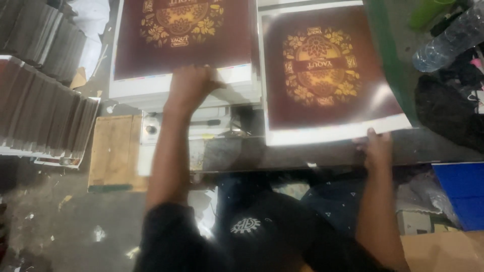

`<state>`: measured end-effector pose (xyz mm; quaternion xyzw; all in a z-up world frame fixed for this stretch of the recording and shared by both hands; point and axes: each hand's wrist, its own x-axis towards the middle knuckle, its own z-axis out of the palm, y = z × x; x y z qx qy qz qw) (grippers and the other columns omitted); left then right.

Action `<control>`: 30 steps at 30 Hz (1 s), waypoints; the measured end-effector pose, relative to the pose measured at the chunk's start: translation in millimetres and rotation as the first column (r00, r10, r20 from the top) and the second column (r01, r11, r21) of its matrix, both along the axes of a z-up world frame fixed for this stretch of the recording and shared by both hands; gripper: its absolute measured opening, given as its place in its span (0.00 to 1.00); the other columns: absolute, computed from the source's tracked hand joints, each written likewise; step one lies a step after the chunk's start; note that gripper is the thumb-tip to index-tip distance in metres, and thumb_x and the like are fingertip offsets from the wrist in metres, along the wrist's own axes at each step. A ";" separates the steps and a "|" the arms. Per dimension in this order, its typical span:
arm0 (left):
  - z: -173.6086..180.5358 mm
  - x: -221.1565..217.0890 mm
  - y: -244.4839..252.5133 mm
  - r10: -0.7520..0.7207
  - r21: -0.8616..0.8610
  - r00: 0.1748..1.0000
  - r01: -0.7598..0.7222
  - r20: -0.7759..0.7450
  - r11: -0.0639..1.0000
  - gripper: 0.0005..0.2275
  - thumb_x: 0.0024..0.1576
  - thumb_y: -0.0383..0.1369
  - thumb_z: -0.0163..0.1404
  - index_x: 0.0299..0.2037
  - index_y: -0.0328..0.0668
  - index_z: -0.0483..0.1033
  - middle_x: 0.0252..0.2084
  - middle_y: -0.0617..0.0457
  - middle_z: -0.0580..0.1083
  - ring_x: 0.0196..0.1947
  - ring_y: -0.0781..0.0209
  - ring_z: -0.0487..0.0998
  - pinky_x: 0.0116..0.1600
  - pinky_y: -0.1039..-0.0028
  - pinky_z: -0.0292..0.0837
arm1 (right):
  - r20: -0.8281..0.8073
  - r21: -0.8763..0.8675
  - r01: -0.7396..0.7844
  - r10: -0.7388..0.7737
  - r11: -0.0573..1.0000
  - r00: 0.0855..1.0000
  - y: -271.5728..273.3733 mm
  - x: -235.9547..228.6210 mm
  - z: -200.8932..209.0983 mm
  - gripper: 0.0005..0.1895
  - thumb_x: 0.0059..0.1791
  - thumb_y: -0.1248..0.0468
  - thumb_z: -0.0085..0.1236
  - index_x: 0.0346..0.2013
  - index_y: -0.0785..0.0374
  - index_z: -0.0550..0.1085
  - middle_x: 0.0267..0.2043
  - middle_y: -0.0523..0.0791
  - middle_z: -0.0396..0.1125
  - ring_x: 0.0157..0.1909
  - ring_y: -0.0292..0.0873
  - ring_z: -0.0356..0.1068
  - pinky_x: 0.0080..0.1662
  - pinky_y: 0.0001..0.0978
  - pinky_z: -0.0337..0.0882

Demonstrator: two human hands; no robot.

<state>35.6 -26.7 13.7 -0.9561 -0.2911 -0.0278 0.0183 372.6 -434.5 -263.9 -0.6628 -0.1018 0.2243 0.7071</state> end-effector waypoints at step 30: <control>-1.8 11.7 -190.9 -0.481 0.045 0.641 0.572 0.598 0.819 0.17 0.55 0.37 0.59 0.47 0.31 0.74 0.49 0.38 0.76 0.48 0.42 0.78 0.54 0.56 0.74 | -0.159 0.437 -0.229 0.326 0.869 0.932 47.4 -149.0 105.2 0.16 0.58 0.64 0.48 0.58 0.70 0.65 0.41 0.53 0.69 0.36 0.47 0.75 0.32 0.33 0.71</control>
